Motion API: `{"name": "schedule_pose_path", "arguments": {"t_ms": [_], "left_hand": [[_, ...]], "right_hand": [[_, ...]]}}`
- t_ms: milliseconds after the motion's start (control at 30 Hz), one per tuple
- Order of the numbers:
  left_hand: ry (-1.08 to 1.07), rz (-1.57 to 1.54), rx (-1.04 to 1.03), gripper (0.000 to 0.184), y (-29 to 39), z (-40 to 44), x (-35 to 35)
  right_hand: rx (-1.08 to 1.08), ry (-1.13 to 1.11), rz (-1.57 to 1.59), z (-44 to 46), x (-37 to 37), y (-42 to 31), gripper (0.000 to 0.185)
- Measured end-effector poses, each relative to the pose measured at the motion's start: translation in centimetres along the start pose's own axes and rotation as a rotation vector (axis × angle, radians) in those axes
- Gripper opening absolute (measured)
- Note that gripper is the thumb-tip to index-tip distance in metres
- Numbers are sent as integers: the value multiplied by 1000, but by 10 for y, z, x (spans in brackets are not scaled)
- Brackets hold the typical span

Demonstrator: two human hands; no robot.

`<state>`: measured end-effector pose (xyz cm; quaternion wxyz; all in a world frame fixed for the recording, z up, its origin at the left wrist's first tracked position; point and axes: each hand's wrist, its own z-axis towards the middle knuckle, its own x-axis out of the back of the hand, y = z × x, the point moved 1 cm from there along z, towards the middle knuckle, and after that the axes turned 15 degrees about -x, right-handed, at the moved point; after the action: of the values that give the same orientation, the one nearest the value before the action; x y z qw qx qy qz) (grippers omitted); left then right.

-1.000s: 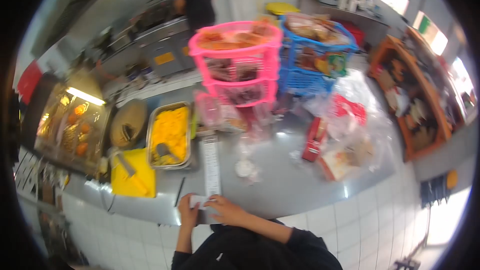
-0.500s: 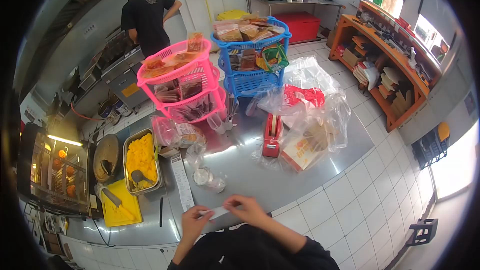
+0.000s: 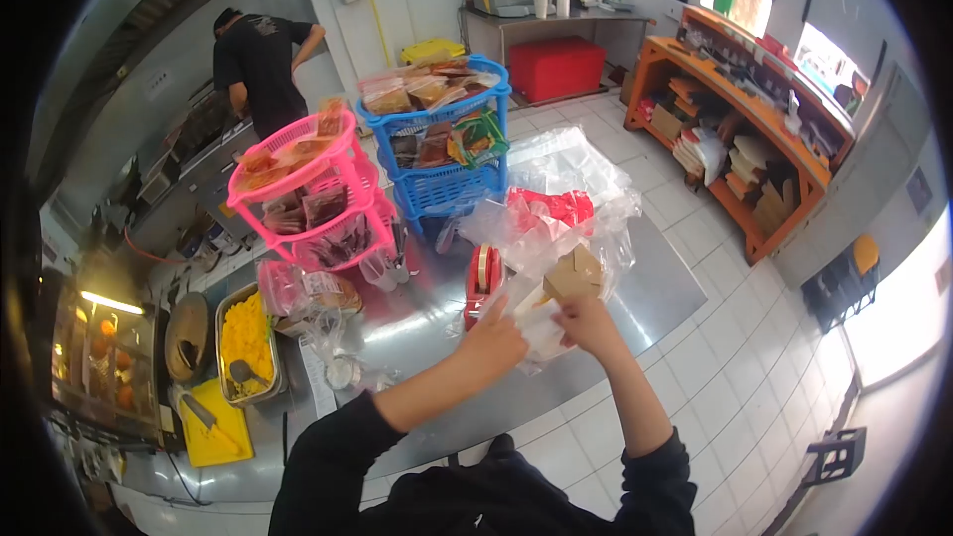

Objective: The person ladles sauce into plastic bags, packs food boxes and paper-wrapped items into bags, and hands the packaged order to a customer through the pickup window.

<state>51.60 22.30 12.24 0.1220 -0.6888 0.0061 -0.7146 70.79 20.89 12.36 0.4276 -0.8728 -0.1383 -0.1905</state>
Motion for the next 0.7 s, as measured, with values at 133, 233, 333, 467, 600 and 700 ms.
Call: {"name": "schedule_pose_path", "arguments": {"t_ms": [133,233,333,467,600,700], "left_hand": [[-137,-82,-115,13,17,-27,20],[-355,-166,36,13,15,-30,42],[-73,-292,91,23,24,-5,34],[-6,-375,102,55,35,19,-44],[46,-226,206,72,46,16,-69],[51,-378,272,81,50,23,-65]], "right_hand": [[320,301,-805,22,-37,21,14],[212,413,-974,23,-49,7,12],[146,444,-1021,20,-49,12,10],[205,495,-956,19,-40,26,13],[255,578,-592,-8,-12,-14,28],[380,816,-653,9,15,-18,58]]}}
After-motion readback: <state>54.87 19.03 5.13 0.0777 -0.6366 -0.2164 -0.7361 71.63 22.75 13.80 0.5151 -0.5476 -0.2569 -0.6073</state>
